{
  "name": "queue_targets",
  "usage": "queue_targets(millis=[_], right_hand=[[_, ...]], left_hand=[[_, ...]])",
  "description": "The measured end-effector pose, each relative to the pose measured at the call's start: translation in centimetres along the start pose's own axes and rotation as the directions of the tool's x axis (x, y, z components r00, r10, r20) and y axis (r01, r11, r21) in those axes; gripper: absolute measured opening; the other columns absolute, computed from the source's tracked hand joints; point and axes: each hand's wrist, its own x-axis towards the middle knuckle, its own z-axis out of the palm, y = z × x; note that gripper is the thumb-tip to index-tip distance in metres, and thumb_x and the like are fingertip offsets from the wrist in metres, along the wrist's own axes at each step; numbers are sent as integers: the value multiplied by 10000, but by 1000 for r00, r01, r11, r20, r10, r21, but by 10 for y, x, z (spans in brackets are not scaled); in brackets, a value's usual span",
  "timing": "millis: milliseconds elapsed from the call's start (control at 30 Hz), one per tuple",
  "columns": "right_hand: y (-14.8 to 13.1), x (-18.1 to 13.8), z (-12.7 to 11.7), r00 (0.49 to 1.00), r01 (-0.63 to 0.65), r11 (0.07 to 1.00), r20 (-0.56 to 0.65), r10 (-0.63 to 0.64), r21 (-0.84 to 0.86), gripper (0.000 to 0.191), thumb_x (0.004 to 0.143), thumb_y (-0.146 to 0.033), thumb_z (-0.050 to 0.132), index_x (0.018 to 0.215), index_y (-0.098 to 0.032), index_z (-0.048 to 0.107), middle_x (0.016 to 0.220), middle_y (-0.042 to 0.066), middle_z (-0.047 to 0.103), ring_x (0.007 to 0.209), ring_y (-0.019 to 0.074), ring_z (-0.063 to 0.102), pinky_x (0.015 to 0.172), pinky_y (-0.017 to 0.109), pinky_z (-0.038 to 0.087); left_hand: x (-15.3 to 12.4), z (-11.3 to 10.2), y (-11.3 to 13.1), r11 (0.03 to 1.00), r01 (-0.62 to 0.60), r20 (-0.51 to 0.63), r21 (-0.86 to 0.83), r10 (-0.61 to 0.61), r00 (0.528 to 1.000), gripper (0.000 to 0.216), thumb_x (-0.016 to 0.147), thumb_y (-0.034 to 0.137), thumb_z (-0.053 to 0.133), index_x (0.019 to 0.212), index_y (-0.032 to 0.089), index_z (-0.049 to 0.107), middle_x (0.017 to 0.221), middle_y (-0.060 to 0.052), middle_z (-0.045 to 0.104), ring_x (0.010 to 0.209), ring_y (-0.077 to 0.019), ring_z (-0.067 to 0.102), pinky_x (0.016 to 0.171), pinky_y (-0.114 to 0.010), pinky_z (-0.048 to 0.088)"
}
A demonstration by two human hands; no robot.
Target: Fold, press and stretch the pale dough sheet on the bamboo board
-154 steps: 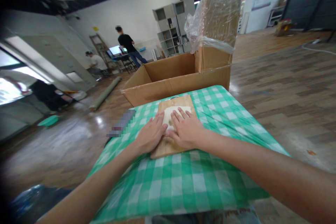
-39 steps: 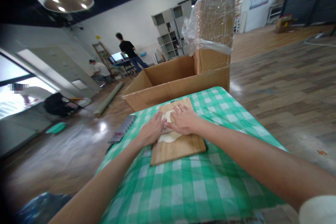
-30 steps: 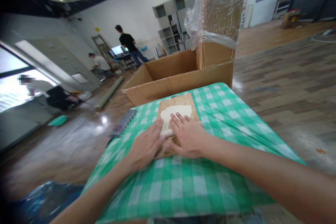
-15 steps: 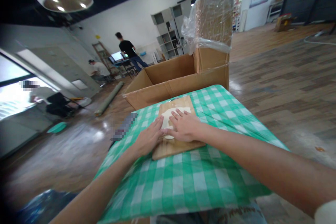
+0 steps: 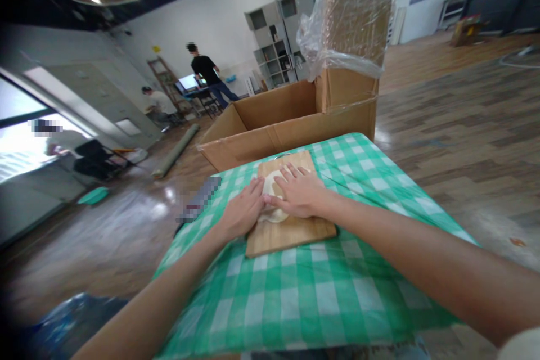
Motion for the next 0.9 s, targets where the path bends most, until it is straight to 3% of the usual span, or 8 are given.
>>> queue_targets(millis=[167, 367, 600, 733, 900], right_hand=[[-18, -23, -10, 1000, 4, 1000, 19, -4, 6, 870, 1009, -741, 224, 1580, -113, 414, 1656, 206, 349, 1552, 399, 261, 1228, 577, 261], [-35, -44, -16, 998, 8, 999, 54, -10, 37, 919, 994, -761, 248, 1573, -66, 412, 1660, 260, 301, 1538, 428, 282, 1214, 596, 270], [-52, -74, -17, 997, 71, 992, 3, -71, 104, 945, 993, -749, 301, 1610, -35, 325, 1702, 238, 184, 1584, 376, 161, 1270, 533, 189], [-47, -66, -16, 998, 48, 992, 20, -51, 117, 921, 1003, -738, 284, 1583, -29, 379, 1667, 257, 286, 1561, 379, 247, 1245, 531, 247], [-22, -25, -11, 996, 49, 994, 75, -56, 94, 804, 1046, -683, 205, 1501, -96, 514, 1592, 229, 451, 1512, 370, 361, 1201, 554, 303]], left_hand=[[-19, -12, 20, 993, 100, 19, -71, -98, 995, 642, 1089, 415, 187, 1608, 46, 265, 1683, -193, 290, 1581, -265, 240, 1273, -466, 254], [-37, -20, 32, 995, 52, 28, -82, -50, 998, 699, 1039, 428, 343, 1613, 41, 251, 1692, -207, 243, 1584, -304, 217, 1273, -499, 242], [-64, -16, 44, 996, -25, -37, -91, 22, 999, 783, 982, 419, 472, 1635, 88, 195, 1709, -188, 205, 1594, -286, 186, 1281, -506, 234], [-55, -19, 38, 994, 11, 34, -112, -7, 999, 746, 1021, 490, 403, 1616, 67, 247, 1686, -210, 271, 1573, -294, 267, 1262, -488, 280], [-22, -13, 15, 993, 2, 55, -118, 4, 998, 618, 1075, 460, 249, 1561, 98, 369, 1657, -190, 361, 1562, -282, 303, 1246, -469, 301]])
